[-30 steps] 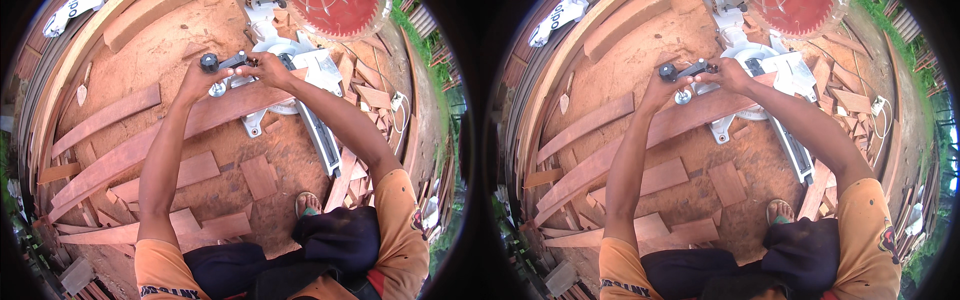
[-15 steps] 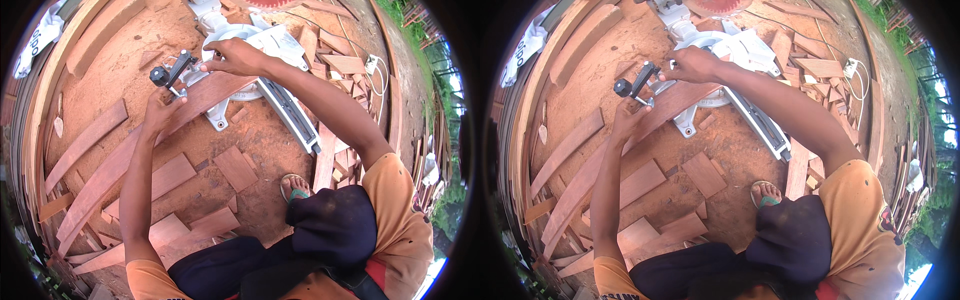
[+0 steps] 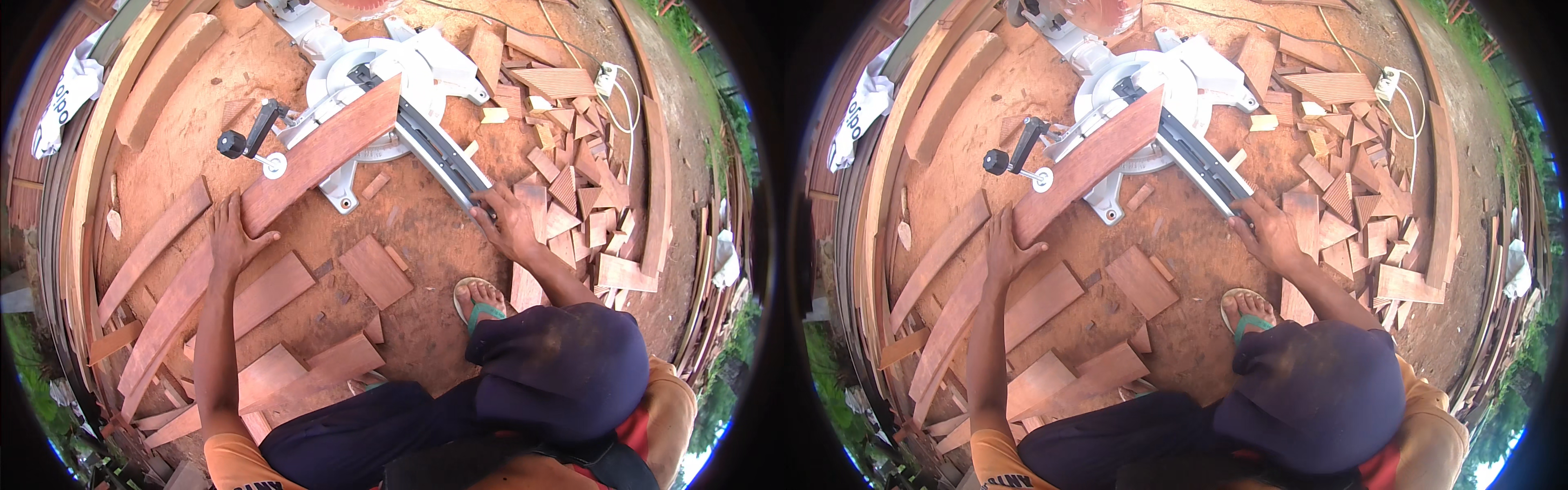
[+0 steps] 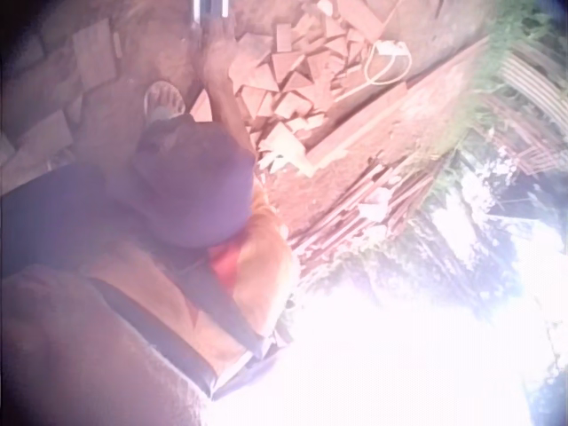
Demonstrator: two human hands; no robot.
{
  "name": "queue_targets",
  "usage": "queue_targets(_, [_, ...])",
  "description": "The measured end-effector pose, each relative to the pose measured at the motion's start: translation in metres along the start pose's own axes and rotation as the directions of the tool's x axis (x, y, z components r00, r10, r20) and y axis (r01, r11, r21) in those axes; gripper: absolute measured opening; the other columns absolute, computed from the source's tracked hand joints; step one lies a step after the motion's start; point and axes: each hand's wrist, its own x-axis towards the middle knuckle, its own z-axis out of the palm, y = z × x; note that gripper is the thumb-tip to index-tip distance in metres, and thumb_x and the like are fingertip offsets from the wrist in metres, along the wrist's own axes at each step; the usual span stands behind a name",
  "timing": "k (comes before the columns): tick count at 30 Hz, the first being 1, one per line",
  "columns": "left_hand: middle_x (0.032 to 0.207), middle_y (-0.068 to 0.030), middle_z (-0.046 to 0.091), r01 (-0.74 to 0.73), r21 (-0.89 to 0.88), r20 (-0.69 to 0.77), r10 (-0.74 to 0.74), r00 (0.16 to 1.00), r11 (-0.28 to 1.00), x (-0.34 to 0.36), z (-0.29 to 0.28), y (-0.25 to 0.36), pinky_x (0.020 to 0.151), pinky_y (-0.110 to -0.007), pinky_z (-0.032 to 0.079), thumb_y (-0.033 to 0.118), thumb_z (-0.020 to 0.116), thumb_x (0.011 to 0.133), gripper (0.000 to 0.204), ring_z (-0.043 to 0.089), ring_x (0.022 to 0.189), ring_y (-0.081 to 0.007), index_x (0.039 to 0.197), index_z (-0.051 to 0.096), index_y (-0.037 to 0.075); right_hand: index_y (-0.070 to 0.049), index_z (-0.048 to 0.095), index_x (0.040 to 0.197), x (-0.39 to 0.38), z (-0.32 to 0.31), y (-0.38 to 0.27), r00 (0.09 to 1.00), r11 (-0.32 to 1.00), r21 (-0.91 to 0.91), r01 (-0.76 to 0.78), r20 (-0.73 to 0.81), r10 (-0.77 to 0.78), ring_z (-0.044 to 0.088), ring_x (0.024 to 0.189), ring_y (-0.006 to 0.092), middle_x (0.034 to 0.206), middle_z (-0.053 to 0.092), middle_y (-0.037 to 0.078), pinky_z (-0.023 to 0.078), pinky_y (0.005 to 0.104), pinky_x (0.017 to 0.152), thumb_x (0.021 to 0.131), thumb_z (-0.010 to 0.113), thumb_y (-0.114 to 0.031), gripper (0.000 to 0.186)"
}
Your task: The person measures and marks a wooden plank on a wooden floor, then uses a miter saw to cut the plank. After cutting, the person measures and marks another plank on the floor.
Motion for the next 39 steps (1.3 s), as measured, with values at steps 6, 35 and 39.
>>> queue_targets(6, [0.139,-0.0209,0.055,0.041,-0.126,0.120,-0.026,0.992,0.991,0.011,-0.009,-0.005,0.118,-0.054,0.034,0.047,0.093,0.062,0.106,0.049,0.133,-0.0409,0.147,0.049,0.001,-0.007,0.067,0.124,0.012,-0.015,0.041,0.994,0.977,-0.189,-0.102,-0.061,0.092,0.072,0.090,0.0329,0.105,0.068,0.016,0.057,0.0455,0.081,0.095,0.074,-0.041,0.046])
queue_targets(35, [0.124,-0.0190,0.055,-0.392,-0.182,0.332,0.431,0.839,0.902,-0.255,-0.044,0.078,0.101,-0.050,0.043,0.056,0.093,0.047,0.108,0.053,0.119,-0.0384,0.130,0.055,-0.002,-0.007,0.064,0.140,0.000,-0.052,0.082,0.578,0.640,0.303,-0.706,0.769,0.272,0.059,0.096,0.0146,0.109,0.068,0.001,0.049,0.0317,0.088,0.080,0.087,-0.013,0.065])
queue_targets(39, [0.130,-0.0182,0.056,-0.333,-0.234,0.336,0.397,0.854,0.913,-0.260,-0.037,0.080,0.105,-0.056,0.039,0.069,0.089,0.049,0.112,0.052,0.126,-0.0395,0.131,0.056,-0.001,-0.006,0.064,0.138,0.007,-0.048,0.087,0.622,0.804,0.220,-0.552,0.751,0.221,0.062,0.103,0.0179,0.113,0.070,0.005,0.049,0.0340,0.095,0.077,0.090,-0.013,0.067])
